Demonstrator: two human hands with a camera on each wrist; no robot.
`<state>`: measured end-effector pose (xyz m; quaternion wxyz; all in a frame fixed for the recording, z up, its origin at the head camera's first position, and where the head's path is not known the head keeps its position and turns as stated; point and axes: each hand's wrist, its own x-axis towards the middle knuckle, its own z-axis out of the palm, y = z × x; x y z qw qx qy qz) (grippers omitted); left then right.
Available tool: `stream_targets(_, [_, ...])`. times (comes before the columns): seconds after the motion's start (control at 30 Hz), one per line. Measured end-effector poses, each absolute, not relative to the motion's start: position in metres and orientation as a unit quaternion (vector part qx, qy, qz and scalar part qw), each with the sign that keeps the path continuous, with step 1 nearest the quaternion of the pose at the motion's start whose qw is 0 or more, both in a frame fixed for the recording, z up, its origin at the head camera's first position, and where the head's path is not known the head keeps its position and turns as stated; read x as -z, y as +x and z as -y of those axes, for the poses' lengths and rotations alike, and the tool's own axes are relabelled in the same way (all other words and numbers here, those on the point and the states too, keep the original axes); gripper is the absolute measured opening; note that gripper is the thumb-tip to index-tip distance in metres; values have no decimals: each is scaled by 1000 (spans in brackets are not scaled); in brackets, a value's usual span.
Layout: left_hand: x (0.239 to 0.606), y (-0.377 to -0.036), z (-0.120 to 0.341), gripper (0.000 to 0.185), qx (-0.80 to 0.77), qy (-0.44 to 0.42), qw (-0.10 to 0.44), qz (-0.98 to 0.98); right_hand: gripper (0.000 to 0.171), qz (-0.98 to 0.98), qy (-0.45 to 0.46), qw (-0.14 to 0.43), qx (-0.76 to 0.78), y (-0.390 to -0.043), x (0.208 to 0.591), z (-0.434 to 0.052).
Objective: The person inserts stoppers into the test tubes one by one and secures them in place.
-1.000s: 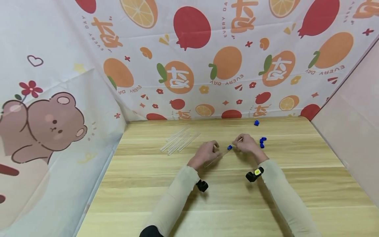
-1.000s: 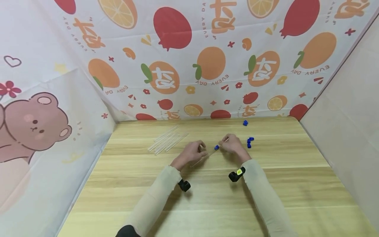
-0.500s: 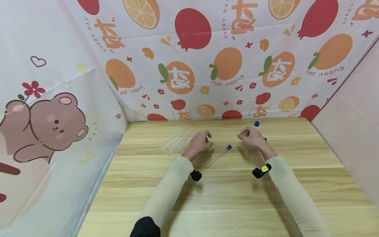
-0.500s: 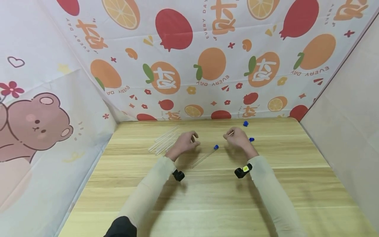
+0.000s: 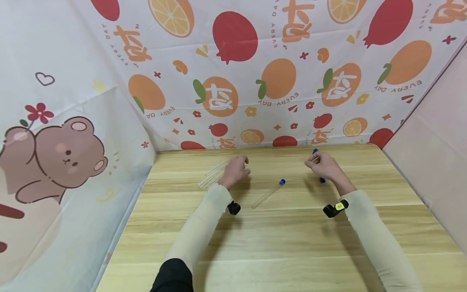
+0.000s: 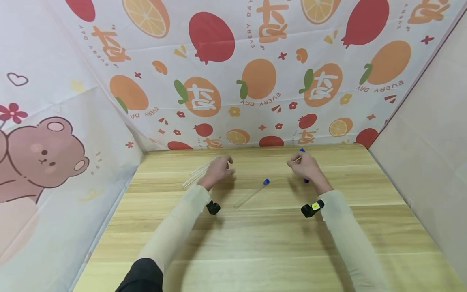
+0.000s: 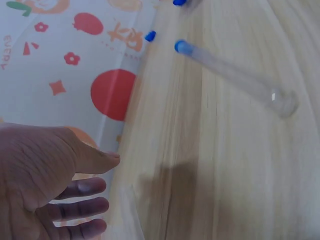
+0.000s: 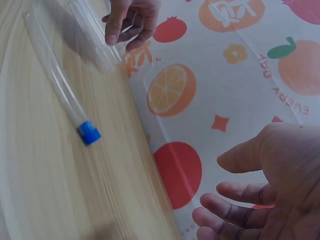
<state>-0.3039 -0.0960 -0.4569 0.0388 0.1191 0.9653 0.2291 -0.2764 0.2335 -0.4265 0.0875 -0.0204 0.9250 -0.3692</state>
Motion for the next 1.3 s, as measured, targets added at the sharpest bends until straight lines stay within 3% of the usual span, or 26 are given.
stream_targets(0.7, [466, -317, 101, 19, -127, 85, 36, -988, 34, -932, -12, 70, 356, -265, 442, -276])
stream_targets(1.3, [475, -318, 101, 19, -88, 71, 47, -993, 35, -936, -8, 68, 346, -264, 449, -287])
